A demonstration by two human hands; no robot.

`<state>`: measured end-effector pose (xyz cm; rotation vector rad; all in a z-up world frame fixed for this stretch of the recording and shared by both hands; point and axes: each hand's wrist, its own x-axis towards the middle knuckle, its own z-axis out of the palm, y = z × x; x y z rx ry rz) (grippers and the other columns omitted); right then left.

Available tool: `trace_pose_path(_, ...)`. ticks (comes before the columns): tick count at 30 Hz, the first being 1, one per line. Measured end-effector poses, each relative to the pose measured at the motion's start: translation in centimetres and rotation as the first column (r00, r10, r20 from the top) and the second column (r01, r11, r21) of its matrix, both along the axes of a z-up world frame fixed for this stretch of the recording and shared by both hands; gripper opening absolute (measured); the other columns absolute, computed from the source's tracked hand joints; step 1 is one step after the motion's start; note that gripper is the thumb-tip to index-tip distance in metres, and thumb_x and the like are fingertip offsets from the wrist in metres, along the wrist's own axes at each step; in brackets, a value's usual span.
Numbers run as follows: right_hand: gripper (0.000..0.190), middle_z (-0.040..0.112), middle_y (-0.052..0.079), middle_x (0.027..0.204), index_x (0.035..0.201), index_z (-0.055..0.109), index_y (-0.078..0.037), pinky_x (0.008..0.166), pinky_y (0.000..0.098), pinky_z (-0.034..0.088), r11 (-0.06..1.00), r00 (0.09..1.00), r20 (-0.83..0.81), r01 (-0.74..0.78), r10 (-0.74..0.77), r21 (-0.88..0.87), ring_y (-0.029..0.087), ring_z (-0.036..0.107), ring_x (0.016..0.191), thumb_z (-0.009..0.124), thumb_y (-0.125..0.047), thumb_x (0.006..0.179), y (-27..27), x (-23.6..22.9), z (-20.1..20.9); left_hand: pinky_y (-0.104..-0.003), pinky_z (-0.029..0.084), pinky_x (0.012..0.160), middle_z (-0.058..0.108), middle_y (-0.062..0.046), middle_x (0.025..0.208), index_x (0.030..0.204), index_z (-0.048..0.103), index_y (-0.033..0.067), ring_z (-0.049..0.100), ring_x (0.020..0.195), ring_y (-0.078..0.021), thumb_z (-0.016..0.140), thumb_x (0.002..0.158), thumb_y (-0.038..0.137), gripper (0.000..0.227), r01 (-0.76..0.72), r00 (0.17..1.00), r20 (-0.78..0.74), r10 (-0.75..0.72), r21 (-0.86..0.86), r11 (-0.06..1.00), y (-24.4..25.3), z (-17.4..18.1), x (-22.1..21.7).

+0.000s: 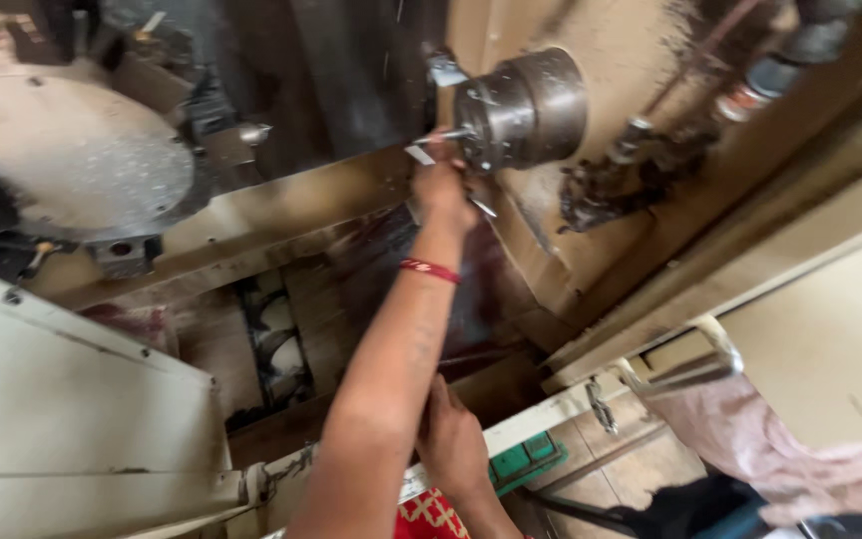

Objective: The person opens a machine door, retrieves two metal rods, and attempts to connect them by hand. They then place the rods on a nearby table and reinsert them into the machine before closing the door.

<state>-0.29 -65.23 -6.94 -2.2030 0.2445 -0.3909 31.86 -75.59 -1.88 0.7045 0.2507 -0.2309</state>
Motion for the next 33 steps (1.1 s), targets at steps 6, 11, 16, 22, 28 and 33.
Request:
trace_pose_path(6,0.02,0.07,0.026,0.102,0.11,0.054,-0.004,0.068,0.0562,0.052,0.995,0.996,0.069,0.062,-0.057,-0.082,0.048,0.067,0.085,0.063,-0.013,0.095,0.2,0.0,0.6,-0.033,0.051,0.058,0.065,-0.004,0.089,0.108,0.067,0.0114,0.061,0.071,-0.0175,0.054,0.108,0.026,0.02,-0.326,0.934,0.181,0.307,0.086,0.942,12.6,2.0,-7.5)
trace_pose_path(11,0.025,0.069,0.025,0.1,0.12,0.047,-0.007,0.069,0.0577,0.053,0.998,0.988,-0.144,0.045,-0.051,-0.046,0.048,0.068,0.081,0.059,-0.016,0.1,0.3,-0.5,1.2,-0.044,0.061,0.095,0.061,-0.008,0.109,0.122,0.057,0.0073,0.066,0.102,-0.0223,0.056,0.105,0.02,0.021,-0.121,0.966,0.255,0.053,0.26,0.958,24.1,0.8,-18.7)
trace_pose_path(16,0.03,0.068,0.024,0.105,0.119,0.046,-0.006,0.068,0.0573,0.053,0.994,0.995,-0.077,0.062,-0.07,-0.091,0.048,0.068,0.083,0.061,-0.014,0.095,0.6,-1.1,1.4,-0.028,0.046,0.068,0.064,-0.008,0.082,0.12,0.066,0.0045,0.056,0.073,-0.0153,0.053,0.111,0.029,0.029,-0.081,0.827,0.308,-0.47,0.893,0.443,32.0,-5.7,-27.9)
trace_pose_path(22,0.034,0.067,0.025,0.108,0.125,0.045,-0.006,0.072,0.0538,0.057,0.992,0.991,-0.131,0.009,-0.026,-0.125,0.046,0.07,0.085,0.06,-0.011,0.096,0.7,-1.5,2.2,-0.038,0.057,0.084,0.073,-0.016,0.096,0.12,0.07,0.011,0.073,0.09,-0.0265,0.065,0.099,0.03,0.028,-0.468,0.587,0.475,-0.655,0.86,0.204,34.6,-17.5,-28.4)
trace_pose_path(28,0.077,0.07,0.027,0.082,0.154,0.022,-0.016,0.075,0.0536,0.058,0.995,0.988,-0.12,-0.102,0.1,-0.009,0.046,0.071,0.079,0.062,-0.007,0.089,0.0,0.0,3.9,-0.046,0.06,0.077,0.073,-0.017,0.101,0.124,0.072,0.0208,0.074,0.087,-0.0346,0.069,0.094,0.029,0.031,-0.496,0.718,0.366,-0.592,0.866,-0.066,33.9,-19.8,-29.6)
trace_pose_path(33,0.085,0.07,0.027,0.078,0.162,0.016,-0.027,0.071,0.0525,0.06,0.987,0.99,-0.06,-0.132,0.127,-0.086,0.045,0.071,0.072,0.063,-0.008,0.095,-0.7,5.6,6.8,-0.048,0.061,0.073,0.071,-0.02,0.11,0.125,0.069,0.0246,0.074,0.092,-0.0375,0.067,0.091,0.038,0.037,-0.542,0.744,0.374,-0.554,0.822,-0.173,32.1,-14.8,-31.4)
